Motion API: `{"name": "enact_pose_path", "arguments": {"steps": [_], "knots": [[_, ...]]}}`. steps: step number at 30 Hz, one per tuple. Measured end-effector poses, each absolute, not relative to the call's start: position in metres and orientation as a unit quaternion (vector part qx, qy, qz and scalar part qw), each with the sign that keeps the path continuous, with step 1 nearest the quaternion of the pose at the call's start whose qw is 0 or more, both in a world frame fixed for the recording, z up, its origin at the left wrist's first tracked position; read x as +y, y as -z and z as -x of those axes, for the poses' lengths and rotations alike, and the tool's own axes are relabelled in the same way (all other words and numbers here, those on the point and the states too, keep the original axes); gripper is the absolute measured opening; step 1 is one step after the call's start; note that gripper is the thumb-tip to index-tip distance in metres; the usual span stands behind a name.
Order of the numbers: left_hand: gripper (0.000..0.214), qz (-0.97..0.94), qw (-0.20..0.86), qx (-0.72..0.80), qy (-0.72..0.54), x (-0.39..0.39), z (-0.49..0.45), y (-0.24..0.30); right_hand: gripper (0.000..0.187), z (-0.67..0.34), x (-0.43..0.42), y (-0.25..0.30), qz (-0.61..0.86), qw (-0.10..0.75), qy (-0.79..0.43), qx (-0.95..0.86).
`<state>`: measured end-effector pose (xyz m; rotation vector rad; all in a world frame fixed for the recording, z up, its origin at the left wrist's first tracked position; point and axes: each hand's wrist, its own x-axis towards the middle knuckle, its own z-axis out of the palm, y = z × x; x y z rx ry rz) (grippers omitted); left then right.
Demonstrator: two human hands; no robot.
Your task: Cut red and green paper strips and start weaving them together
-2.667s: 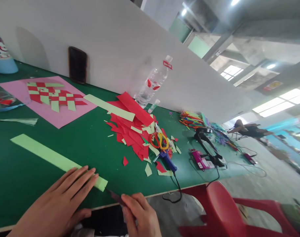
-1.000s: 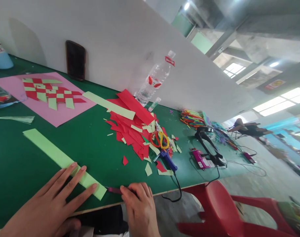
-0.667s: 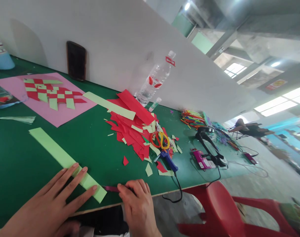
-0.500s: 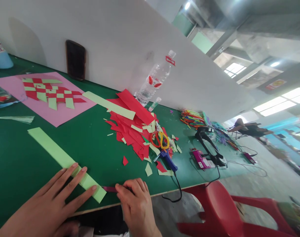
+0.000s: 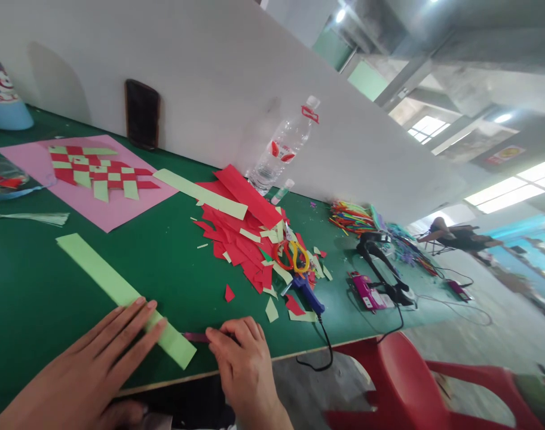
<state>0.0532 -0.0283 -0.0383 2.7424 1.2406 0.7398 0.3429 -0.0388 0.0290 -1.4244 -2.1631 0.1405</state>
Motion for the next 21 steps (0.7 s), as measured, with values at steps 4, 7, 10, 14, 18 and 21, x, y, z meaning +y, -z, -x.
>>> {"name": "enact_pose_path", "arguments": {"steps": [4,7,10,14,18,21], "knots": [[0.104,-0.878,0.016,0.419,-0.231,-0.026,-0.045,0.037,0.025,-0.343,-0.039,-0.029,0.53,0.268,-0.054,-0.803],[0.1,-0.863,0.008,0.454,-0.222,-0.026,-0.044,0.032,0.025,-0.342,-0.039,-0.029,0.524,0.273,-0.05,-0.805],[0.095,-0.866,0.002,0.462,-0.191,-0.027,-0.044,0.028,0.024,-0.339,-0.038,-0.029,0.519,0.272,-0.047,-0.809],[0.095,-0.868,-0.004,0.461,-0.184,-0.026,-0.044,0.029,0.024,-0.338,-0.035,-0.029,0.516,0.269,-0.053,-0.811],[0.104,-0.874,-0.004,0.435,-0.216,-0.024,-0.042,0.032,0.025,-0.343,-0.033,-0.03,0.526,0.269,-0.053,-0.805],[0.108,-0.875,0.003,0.434,-0.215,-0.025,-0.04,0.032,0.025,-0.342,-0.032,-0.03,0.525,0.266,-0.058,-0.807]]}}
